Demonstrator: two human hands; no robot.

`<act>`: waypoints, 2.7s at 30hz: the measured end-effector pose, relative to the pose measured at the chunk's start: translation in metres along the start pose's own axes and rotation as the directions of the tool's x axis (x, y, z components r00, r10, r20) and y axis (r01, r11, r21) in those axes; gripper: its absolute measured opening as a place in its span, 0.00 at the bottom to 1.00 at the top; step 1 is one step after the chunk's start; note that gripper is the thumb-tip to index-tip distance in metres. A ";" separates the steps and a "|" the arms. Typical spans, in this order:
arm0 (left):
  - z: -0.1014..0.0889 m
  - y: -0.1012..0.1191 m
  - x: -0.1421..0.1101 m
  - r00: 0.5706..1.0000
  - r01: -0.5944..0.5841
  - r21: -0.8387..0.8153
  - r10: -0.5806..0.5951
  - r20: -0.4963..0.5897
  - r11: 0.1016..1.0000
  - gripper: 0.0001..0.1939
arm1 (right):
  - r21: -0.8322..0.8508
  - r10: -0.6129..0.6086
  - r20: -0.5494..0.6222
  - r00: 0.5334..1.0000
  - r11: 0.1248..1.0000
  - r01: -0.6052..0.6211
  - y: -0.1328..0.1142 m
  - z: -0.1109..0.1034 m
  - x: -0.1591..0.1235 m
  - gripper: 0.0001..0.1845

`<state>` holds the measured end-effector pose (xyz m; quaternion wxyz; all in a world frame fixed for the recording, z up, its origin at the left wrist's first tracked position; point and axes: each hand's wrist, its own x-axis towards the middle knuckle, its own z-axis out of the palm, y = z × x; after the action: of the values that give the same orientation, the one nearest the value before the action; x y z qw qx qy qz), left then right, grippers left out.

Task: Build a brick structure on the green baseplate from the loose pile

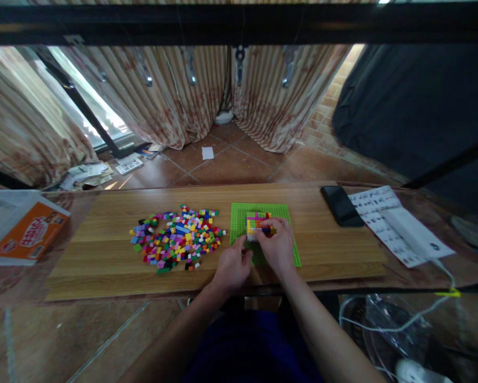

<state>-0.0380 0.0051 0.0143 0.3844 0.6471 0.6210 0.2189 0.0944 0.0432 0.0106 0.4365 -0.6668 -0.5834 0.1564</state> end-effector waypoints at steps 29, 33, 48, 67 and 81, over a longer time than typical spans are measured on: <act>-0.027 -0.024 -0.036 0.978 -0.101 -0.055 0.089 -0.188 0.993 0.23 | 0.382 0.237 -0.022 0.971 0.900 -0.210 0.030 -0.053 -0.040 0.14; -0.043 -0.050 -0.051 0.953 -0.096 -0.021 0.085 -0.291 0.995 0.16 | 0.287 0.103 0.132 0.986 0.948 -0.137 0.012 -0.041 -0.062 0.12; -0.066 -0.091 -0.069 0.930 -0.138 -0.011 0.126 -0.346 0.990 0.07 | 0.127 -0.319 0.465 0.826 0.947 0.295 -0.052 0.049 -0.033 0.11; -0.069 -0.094 -0.065 0.936 -0.130 -0.152 0.071 -0.344 0.980 0.08 | 0.038 -0.441 0.584 0.682 0.853 0.520 -0.070 0.101 0.016 0.10; -0.073 -0.060 -0.061 0.951 -0.102 -0.655 -0.120 -0.284 0.748 0.13 | 0.435 -0.304 0.642 0.704 0.900 -0.008 -0.076 0.035 -0.047 0.09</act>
<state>-0.1401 -0.0417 0.0241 0.4880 0.4230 0.5580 0.5211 0.0074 0.0091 0.0347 0.3245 -0.4025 -0.7112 0.4763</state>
